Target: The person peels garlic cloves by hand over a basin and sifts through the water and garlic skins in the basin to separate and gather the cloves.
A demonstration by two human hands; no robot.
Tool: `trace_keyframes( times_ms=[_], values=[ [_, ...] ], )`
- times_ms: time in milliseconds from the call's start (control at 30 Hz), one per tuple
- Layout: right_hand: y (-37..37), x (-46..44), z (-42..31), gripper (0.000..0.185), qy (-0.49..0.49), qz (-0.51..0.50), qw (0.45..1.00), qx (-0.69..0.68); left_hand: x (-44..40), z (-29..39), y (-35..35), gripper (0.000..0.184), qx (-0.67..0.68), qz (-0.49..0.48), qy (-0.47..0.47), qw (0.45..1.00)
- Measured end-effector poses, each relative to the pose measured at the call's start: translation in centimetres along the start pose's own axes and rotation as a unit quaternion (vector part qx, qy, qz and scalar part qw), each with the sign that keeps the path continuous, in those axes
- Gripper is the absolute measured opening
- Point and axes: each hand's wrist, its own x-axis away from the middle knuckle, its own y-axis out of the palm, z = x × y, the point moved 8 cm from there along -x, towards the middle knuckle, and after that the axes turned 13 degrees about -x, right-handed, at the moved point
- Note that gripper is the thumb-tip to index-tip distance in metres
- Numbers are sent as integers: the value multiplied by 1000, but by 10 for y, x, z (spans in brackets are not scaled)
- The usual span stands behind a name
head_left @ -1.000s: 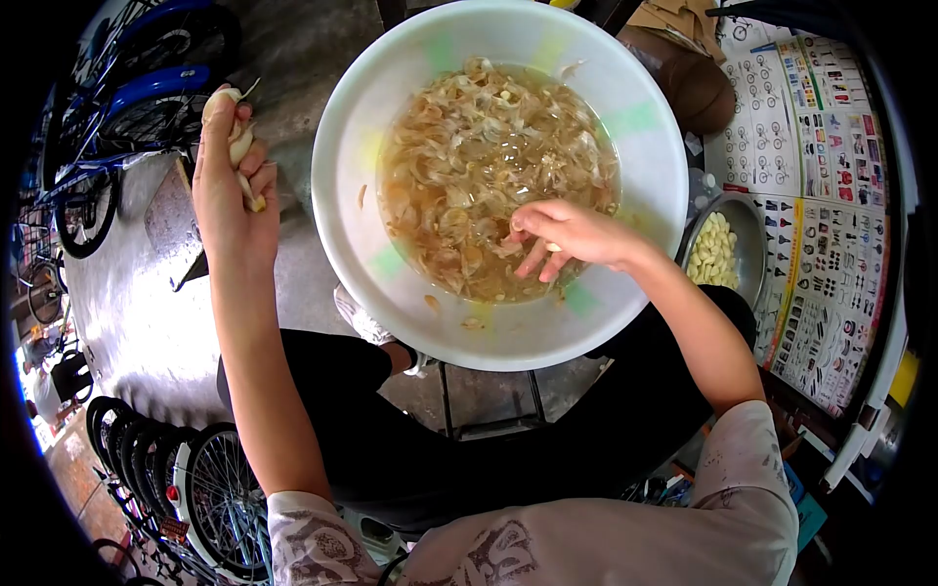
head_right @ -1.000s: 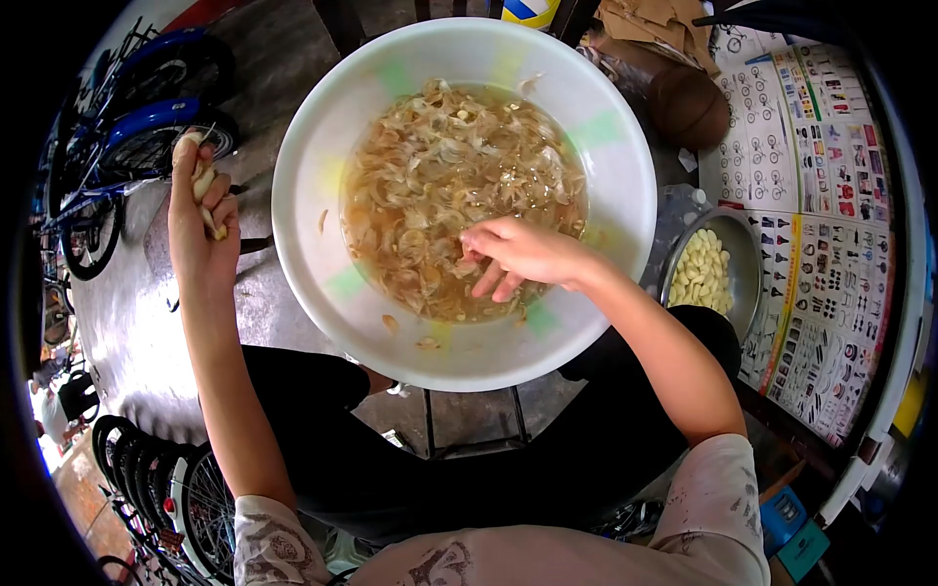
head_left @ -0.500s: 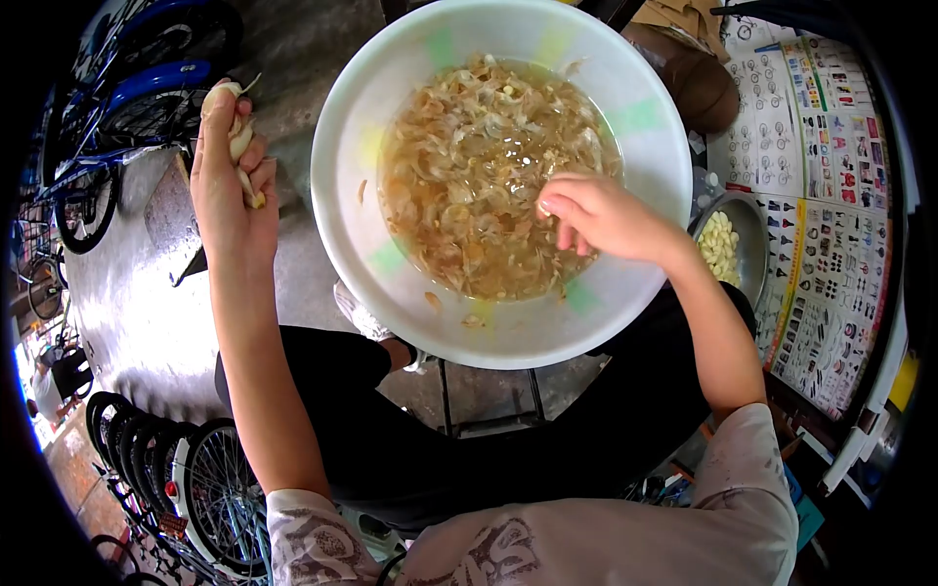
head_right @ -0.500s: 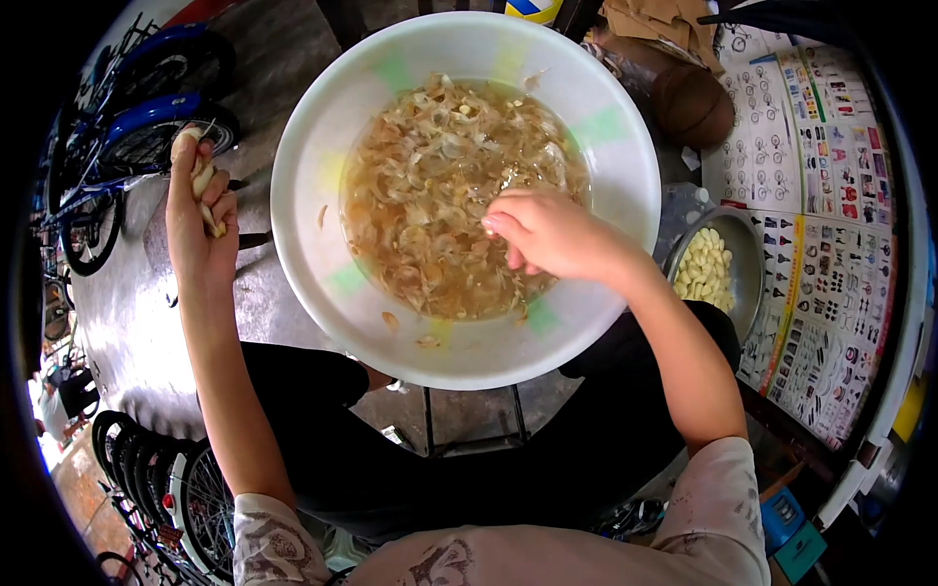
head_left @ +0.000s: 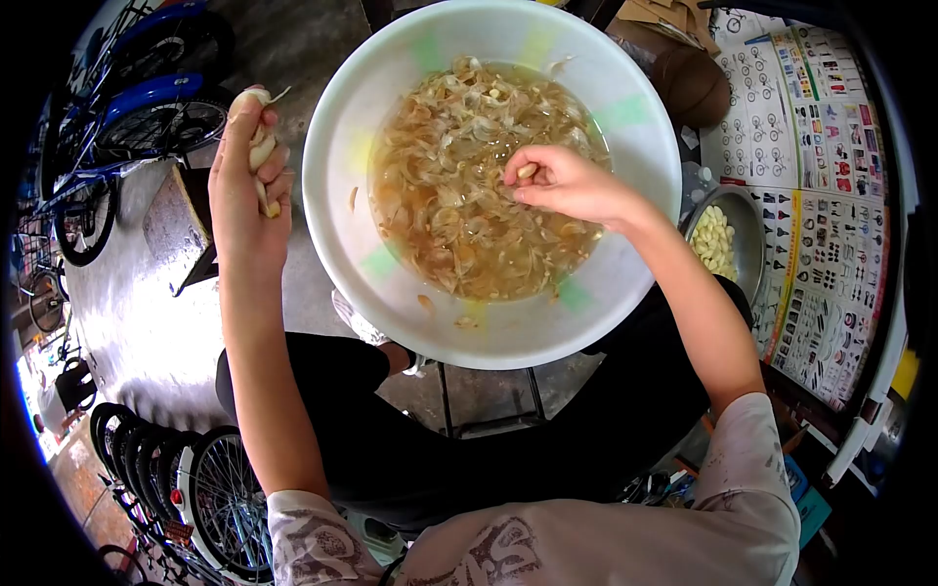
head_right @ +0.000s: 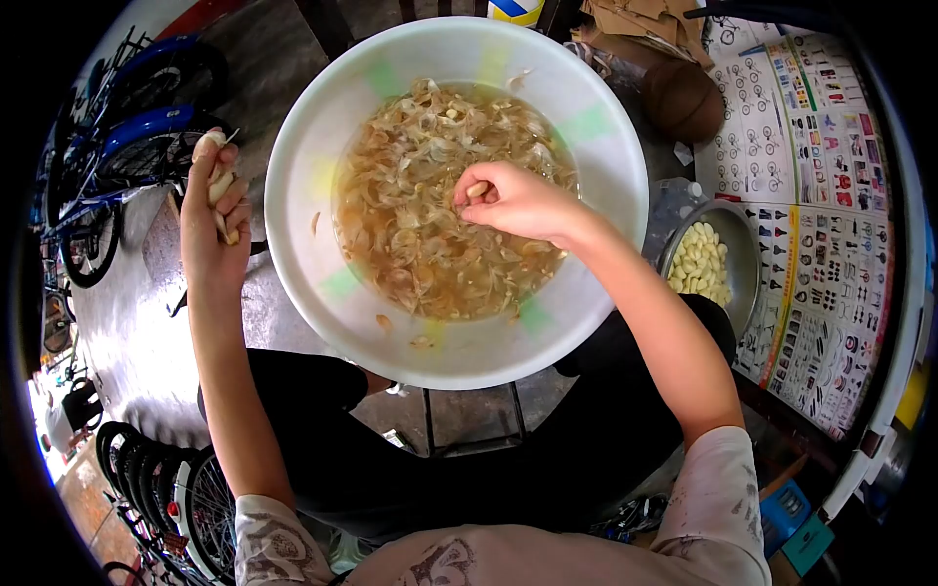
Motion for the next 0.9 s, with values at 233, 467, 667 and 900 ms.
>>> trace_keyframes(
  times_ms=[233, 467, 667, 900],
  values=[
    [11, 3, -16, 15, 47, -3, 969, -241, 15, -31, 30, 20, 106, -11, -102, 989],
    [12, 1, -33, 17, 69, 1, 929, -363, 37, -55, 67, 23, 196, -98, -181, 959],
    [2, -8, -19, 14, 65, 40, 956, -283, 36, -57, 65, 26, 161, -92, -181, 966],
    [-3, -36, 19, 21, 104, 22, 994, -37, 31, -60, 64, 26, 142, -69, -181, 971]
  ],
)
